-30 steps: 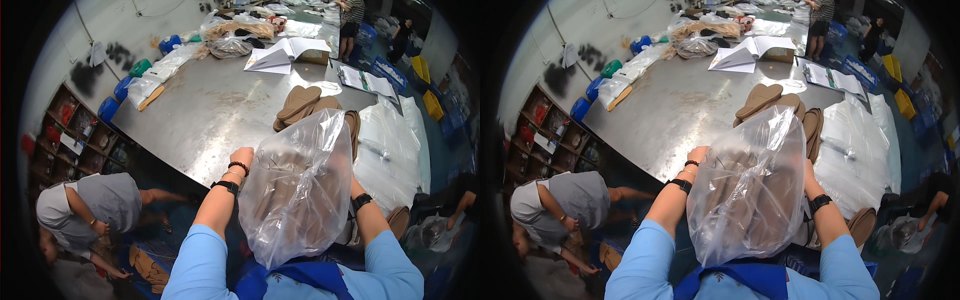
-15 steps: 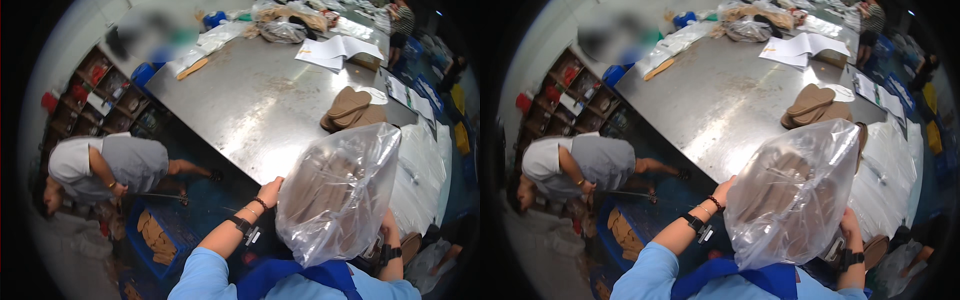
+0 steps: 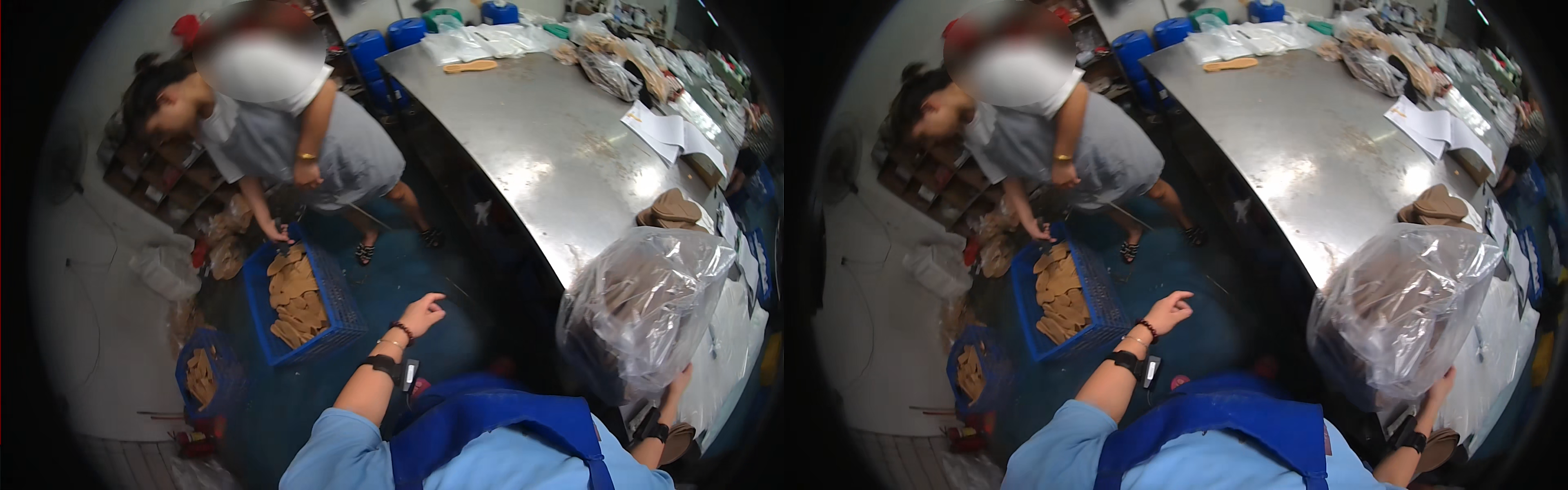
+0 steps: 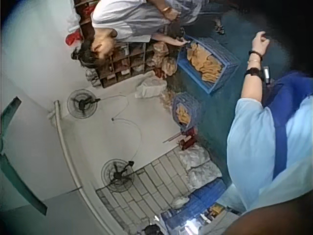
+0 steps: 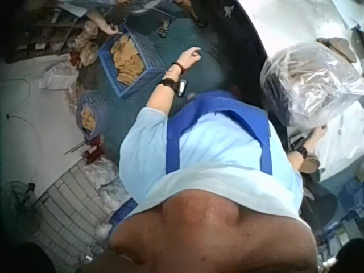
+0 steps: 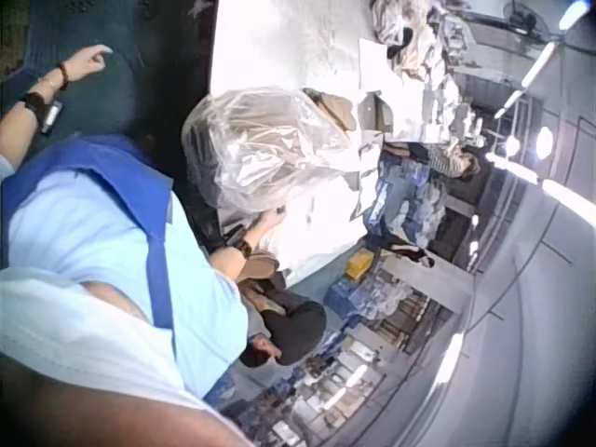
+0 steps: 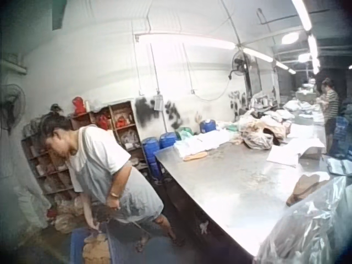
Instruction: Clean the bottom of shoe soles using a brush and liquid solution before packing.
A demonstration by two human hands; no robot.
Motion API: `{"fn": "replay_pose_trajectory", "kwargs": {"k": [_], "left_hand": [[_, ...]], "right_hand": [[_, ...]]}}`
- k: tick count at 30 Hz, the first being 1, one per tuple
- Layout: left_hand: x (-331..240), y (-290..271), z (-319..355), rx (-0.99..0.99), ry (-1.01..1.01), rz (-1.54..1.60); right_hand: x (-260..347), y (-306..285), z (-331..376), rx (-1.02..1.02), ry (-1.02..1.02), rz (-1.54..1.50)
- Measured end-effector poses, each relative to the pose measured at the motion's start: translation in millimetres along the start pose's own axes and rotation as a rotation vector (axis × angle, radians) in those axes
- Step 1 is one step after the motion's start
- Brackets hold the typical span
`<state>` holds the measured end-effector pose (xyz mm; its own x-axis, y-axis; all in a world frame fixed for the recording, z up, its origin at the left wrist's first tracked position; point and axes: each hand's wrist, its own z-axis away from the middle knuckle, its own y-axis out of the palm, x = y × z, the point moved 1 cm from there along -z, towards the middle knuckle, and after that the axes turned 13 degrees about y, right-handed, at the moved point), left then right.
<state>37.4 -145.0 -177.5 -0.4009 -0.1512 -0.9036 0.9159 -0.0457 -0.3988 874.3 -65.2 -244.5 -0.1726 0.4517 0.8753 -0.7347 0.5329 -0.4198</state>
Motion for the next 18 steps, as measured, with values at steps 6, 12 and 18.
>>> {"fn": "replay_pose_trajectory", "kwargs": {"k": [6, 12, 18], "left_hand": [[189, -93, 271, -0.752, -0.408, 0.371], [245, -69, 494, -0.903, -1.051, 0.294], [214, 1, 592, -1.182, -0.891, 0.685]], "right_hand": [[279, 18, 165, -0.343, -0.622, -0.441], [356, 254, 408, 0.505, -1.105, -0.115], [238, 473, 596, 1.495, -1.476, 0.909]]}}
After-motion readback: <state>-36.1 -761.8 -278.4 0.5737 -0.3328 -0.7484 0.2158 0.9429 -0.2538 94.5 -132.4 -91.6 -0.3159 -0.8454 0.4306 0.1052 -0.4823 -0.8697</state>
